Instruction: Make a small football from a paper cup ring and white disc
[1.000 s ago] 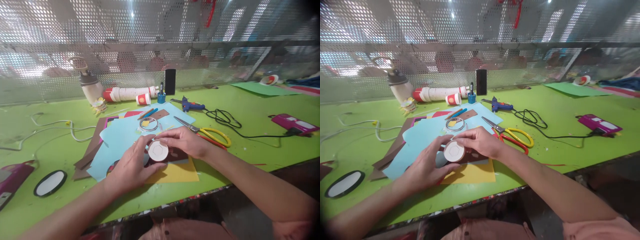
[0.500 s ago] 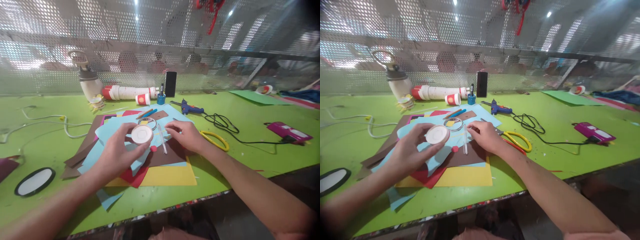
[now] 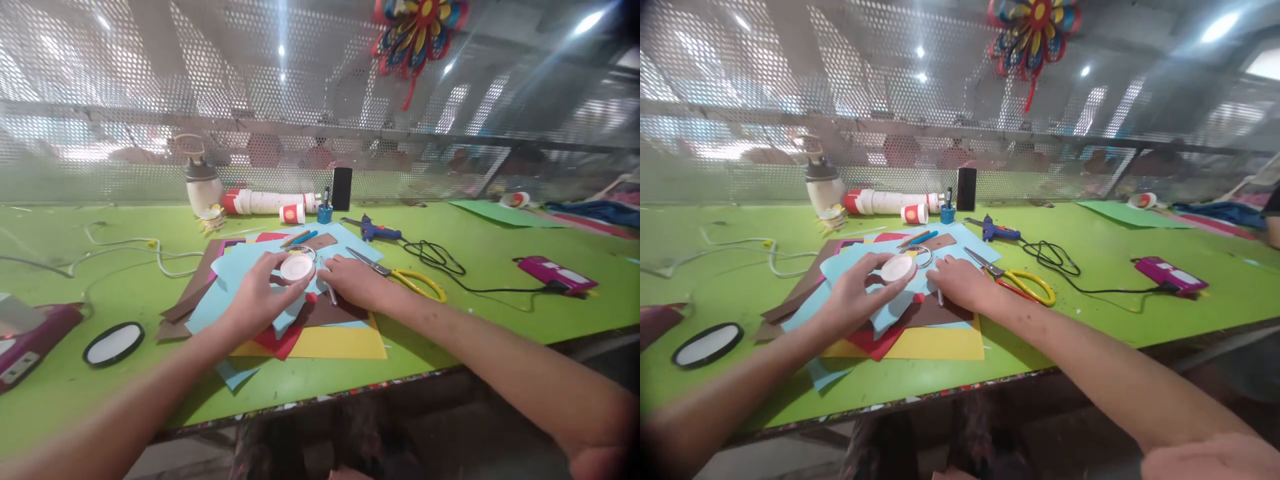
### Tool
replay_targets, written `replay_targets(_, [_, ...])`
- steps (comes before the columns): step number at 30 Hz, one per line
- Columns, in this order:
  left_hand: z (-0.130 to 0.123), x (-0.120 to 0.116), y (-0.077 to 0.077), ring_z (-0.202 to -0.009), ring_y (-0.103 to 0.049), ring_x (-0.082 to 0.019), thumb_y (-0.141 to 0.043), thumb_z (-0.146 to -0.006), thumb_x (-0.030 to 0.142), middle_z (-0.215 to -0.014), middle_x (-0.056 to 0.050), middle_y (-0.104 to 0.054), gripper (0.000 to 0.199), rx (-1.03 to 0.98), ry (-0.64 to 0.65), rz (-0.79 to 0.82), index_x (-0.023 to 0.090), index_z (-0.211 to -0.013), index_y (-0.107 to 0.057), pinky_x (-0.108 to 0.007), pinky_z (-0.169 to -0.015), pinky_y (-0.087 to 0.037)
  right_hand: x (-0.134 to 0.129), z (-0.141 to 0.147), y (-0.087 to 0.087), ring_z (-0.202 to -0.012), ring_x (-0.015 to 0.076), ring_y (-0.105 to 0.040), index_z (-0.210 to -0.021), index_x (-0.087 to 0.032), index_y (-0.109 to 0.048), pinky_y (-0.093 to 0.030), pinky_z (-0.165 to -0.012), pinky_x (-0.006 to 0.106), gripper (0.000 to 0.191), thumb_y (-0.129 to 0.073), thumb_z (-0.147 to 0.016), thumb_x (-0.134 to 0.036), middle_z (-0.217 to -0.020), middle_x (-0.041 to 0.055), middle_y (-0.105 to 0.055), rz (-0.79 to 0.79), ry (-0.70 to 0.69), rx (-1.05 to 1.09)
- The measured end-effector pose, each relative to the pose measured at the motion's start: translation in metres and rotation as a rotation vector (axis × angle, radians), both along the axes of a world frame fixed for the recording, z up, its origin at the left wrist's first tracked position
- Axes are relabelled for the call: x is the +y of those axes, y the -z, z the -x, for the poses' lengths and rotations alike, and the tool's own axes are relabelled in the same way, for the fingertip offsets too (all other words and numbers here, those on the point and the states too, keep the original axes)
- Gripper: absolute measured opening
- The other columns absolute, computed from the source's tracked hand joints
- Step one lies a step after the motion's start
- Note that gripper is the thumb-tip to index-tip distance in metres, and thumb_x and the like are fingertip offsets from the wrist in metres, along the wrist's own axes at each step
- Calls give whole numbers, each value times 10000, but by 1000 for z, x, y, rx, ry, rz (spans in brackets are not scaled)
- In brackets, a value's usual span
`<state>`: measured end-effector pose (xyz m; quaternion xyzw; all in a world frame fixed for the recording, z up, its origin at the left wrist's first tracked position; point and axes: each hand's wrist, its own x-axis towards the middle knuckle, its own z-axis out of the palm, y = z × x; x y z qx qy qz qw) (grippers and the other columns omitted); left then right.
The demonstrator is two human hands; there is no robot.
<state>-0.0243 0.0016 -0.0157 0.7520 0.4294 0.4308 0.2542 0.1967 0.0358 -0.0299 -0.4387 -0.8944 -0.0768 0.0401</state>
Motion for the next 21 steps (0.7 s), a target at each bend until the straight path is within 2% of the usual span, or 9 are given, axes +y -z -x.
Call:
replay_targets(5, [-1, -2, 9, -990, -654, -213, -632, -865, 441, -1099, -94, -638, 392, 98, 92, -72, 174, -1153, -612, -358, -819, -590, 6, -4, -8, -991, 206, -655, -1128, -152, -644, -551, -868, 421, 223, -615, -960, -296, -1132, 70, -663, 22, 35, 94])
replay_targets(10, [-2, -3, 8, -924, -670, -217, -625, -870, 392, -1089, -95, -632, 450, 173, 75, -104, 164, -1254, -575, -380, -813, -575, 5, -29, -14, -976, 202, -662, -1180, -156, -622, -566, -843, 409, 269, -598, -971, -323, -1152, 78, -658, -43, 215, 481])
replay_targets(12, [-6, -7, 5, -898, -663, -217, -623, -866, 390, -1055, -86, -636, 436, 216, 96, -116, 166, -1238, -592, -376, -804, -563, 6, -37, -14, -907, 182, -669, -1171, -152, -620, -576, -790, 376, 267, -591, -976, -333, -1103, 69, -667, -29, 281, 664])
replay_targets(14, [-14, -14, 1, -880, -651, -220, -616, -870, 381, -991, -64, -646, 303, 303, 158, -127, 190, -1102, -653, -370, -798, -543, 8, -41, -11, -812, 155, -668, -1142, -142, -623, -580, -713, 330, 260, -588, -978, -341, -1026, 52, -674, 33, 312, 830])
replay_targets(16, [-24, -21, -2, -878, -635, -246, -568, -889, 362, -957, -75, -639, 255, 518, 202, -162, 179, -1054, -632, -390, -769, -524, 10, -40, -7, -718, 126, -650, -1105, -136, -628, -566, -637, 284, 249, -581, -983, -349, -945, 32, -672, 115, 314, 978])
replay_targets(19, [-39, -26, -4, -906, -611, -286, -574, -871, 385, -976, -109, -628, 257, 726, 167, -135, 160, -994, -587, -419, -773, -504, 11, -35, -3, -584, 86, -589, -1012, -131, -634, -518, -540, 229, 235, -576, -986, -358, -808, -10, -642, 237, 282, 1165])
replay_targets(21, [-45, -24, -2, -931, -594, -305, -599, -845, 379, -971, -113, -618, 230, 791, 128, -121, 169, -936, -570, -437, -799, -492, 7, -32, -3, -495, 67, -526, -926, -132, -627, -469, -486, 207, 246, -583, -979, -368, -694, -44, -598, 317, 248, 1266])
